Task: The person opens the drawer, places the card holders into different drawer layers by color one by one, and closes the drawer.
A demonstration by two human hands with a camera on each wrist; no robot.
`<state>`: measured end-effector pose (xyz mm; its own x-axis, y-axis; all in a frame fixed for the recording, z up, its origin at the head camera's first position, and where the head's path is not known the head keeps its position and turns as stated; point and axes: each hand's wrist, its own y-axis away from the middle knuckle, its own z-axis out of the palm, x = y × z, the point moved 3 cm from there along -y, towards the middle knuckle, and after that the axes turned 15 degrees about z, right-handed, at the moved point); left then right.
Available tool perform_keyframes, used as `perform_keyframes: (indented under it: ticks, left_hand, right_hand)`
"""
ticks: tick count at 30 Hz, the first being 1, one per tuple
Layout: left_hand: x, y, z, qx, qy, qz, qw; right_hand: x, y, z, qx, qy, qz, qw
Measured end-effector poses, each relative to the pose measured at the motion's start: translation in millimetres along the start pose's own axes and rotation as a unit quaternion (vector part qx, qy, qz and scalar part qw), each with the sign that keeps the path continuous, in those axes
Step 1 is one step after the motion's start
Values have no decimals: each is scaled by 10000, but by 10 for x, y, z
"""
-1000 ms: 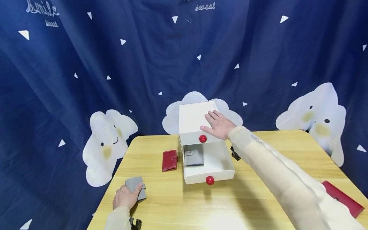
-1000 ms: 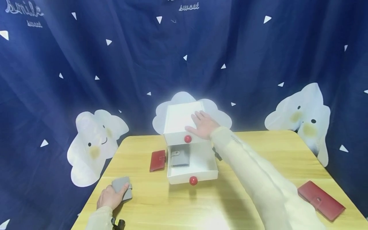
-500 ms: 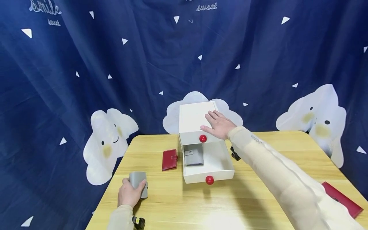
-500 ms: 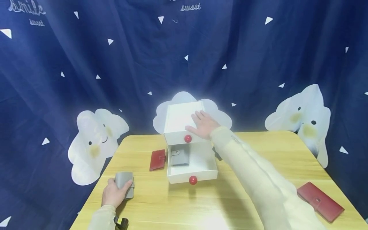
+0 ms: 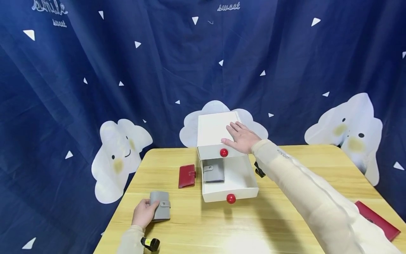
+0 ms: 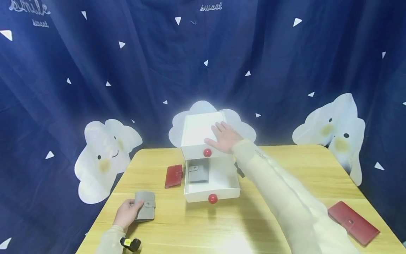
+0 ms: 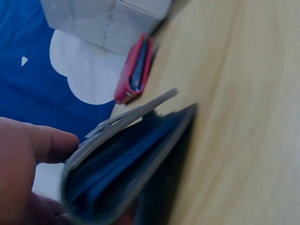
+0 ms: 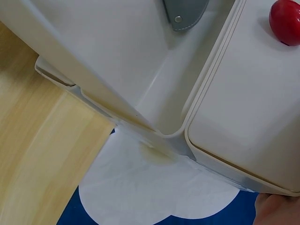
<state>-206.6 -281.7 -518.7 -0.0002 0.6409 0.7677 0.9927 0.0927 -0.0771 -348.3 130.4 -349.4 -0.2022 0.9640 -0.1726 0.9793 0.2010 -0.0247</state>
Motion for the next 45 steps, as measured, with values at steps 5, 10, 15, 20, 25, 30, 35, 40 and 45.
perform_keyframes:
  ticks: [5, 10, 15, 20, 25, 30, 35, 40, 45]
  left_hand:
    - [-4, 17, 38, -193, 1210, -410, 9916]
    - [-38, 32, 60, -244, 1776, -551, 9823]
    - [-64, 26, 67, -272, 1940, -575, 9789]
    - [-62, 21, 57, -263, 2074, -622, 9759]
    - [-24, 26, 45, -240, 2229, -620, 9726]
    - [28, 37, 30, -197, 2277, -604, 9717]
    - [83, 43, -7, -129, 2368, -522, 9701]
    - [183, 49, -33, 3, 2483, -324, 9681]
    - [324, 44, -55, 82, 2527, -87, 9675]
  right_hand:
    - [0, -9, -2, 55, -47, -46, 10000]
    - [16, -24, 27, 55, -33, -12, 10000]
    - [28, -23, 33, 71, -81, -13, 9999]
    - [28, -28, 35, 80, -35, -23, 10000]
    - [19, -26, 34, 89, -21, -12, 10000]
    - [25, -18, 42, 100, -35, 8, 9999]
    - [27, -18, 39, 133, -61, 33, 9999]
    - [22, -8, 37, 115, -69, 48, 9999]
    - [13, 7, 31, 73, -36, 57, 10000]
